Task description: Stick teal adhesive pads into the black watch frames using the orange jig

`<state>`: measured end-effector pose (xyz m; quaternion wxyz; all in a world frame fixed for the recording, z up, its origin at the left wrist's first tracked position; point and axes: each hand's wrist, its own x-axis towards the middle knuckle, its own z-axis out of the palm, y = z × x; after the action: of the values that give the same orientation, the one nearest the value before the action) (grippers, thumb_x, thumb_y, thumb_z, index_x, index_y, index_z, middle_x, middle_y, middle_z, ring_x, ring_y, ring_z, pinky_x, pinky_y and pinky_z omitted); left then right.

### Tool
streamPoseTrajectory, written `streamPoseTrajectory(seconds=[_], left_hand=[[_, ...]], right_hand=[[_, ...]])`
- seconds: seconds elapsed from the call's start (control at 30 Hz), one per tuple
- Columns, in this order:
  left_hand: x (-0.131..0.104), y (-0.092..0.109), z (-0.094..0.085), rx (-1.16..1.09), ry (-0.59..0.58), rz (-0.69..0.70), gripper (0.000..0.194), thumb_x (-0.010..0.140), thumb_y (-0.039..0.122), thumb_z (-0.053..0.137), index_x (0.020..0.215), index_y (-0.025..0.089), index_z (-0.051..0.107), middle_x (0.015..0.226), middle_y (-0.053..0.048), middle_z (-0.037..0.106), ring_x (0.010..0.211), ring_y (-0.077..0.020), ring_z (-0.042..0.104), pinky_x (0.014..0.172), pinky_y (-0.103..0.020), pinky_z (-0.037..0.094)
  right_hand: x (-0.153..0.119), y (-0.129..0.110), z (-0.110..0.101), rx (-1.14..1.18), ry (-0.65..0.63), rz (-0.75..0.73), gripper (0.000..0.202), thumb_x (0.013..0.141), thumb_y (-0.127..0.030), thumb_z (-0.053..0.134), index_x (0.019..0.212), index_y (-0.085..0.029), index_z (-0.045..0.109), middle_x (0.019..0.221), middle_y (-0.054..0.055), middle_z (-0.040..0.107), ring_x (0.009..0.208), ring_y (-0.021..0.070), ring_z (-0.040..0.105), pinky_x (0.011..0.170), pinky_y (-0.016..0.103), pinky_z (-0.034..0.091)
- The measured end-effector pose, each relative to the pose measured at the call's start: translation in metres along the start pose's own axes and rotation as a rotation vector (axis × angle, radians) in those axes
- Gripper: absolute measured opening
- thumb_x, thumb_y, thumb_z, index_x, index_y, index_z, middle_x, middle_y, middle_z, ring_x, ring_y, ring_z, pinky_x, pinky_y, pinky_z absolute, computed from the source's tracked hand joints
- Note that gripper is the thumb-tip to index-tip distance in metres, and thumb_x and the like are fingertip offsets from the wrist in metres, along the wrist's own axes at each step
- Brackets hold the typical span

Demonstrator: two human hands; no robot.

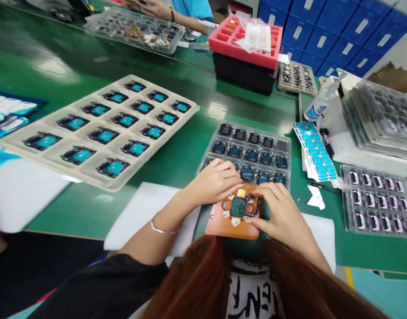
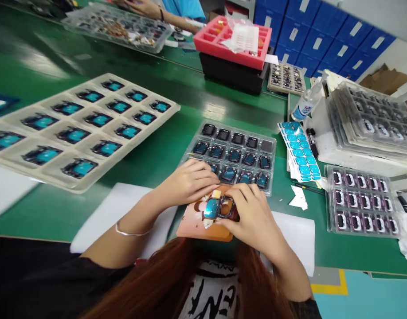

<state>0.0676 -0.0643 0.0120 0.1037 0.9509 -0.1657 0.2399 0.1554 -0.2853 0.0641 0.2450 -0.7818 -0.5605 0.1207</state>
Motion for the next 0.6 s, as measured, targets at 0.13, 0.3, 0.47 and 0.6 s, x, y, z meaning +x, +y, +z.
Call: streamPoseTrajectory(seconds=[0.13, 0.3, 0.47, 0.6], left_hand=[[0.0, 0.01, -0.01, 0.011, 0.013, -0.029, 0.025, 0.102, 0.026, 0.046, 0.097, 0.016, 0.069, 0.093, -0.003, 0.076, 0.09, -0.0185, 0.057, 0.081, -0.035, 0.036], [-0.004, 0.011, -0.02, -0.01, 0.046, 0.007, 0.02, 0.099, 0.024, 0.051, 0.098, 0.017, 0.07, 0.098, -0.003, 0.075, 0.093, -0.02, 0.056, 0.081, -0.036, 0.037], [-0.008, 0.003, -0.026, -0.223, -0.036, -0.021, 0.023, 0.097, 0.038, 0.056, 0.1, 0.02, 0.071, 0.103, -0.003, 0.074, 0.096, -0.0205, 0.057, 0.084, -0.037, 0.037], [-0.01, 0.001, -0.033, -0.433, -0.161, -0.067, 0.046, 0.085, 0.057, 0.067, 0.116, 0.022, 0.066, 0.118, -0.005, 0.07, 0.104, -0.0233, 0.055, 0.09, -0.038, 0.039]], right_hand=[[-0.004, 0.004, 0.0, 0.019, -0.014, 0.026, 0.028, 0.077, -0.022, 0.081, 0.098, -0.019, 0.063, 0.105, 0.005, 0.07, 0.099, 0.0261, 0.054, 0.088, 0.044, 0.05], [-0.008, -0.001, 0.002, 0.002, 0.02, 0.007, 0.033, 0.081, -0.022, 0.076, 0.111, -0.019, 0.064, 0.112, 0.007, 0.067, 0.103, 0.0265, 0.053, 0.092, 0.045, 0.05], [-0.012, -0.014, 0.005, -0.017, 0.03, 0.088, 0.046, 0.079, -0.025, 0.078, 0.12, -0.02, 0.058, 0.115, 0.01, 0.057, 0.105, 0.0281, 0.051, 0.09, 0.046, 0.051], [-0.013, -0.012, 0.011, -0.08, 0.064, 0.085, 0.03, 0.08, -0.019, 0.075, 0.107, -0.016, 0.062, 0.109, 0.01, 0.064, 0.099, 0.0285, 0.052, 0.086, 0.047, 0.052]])
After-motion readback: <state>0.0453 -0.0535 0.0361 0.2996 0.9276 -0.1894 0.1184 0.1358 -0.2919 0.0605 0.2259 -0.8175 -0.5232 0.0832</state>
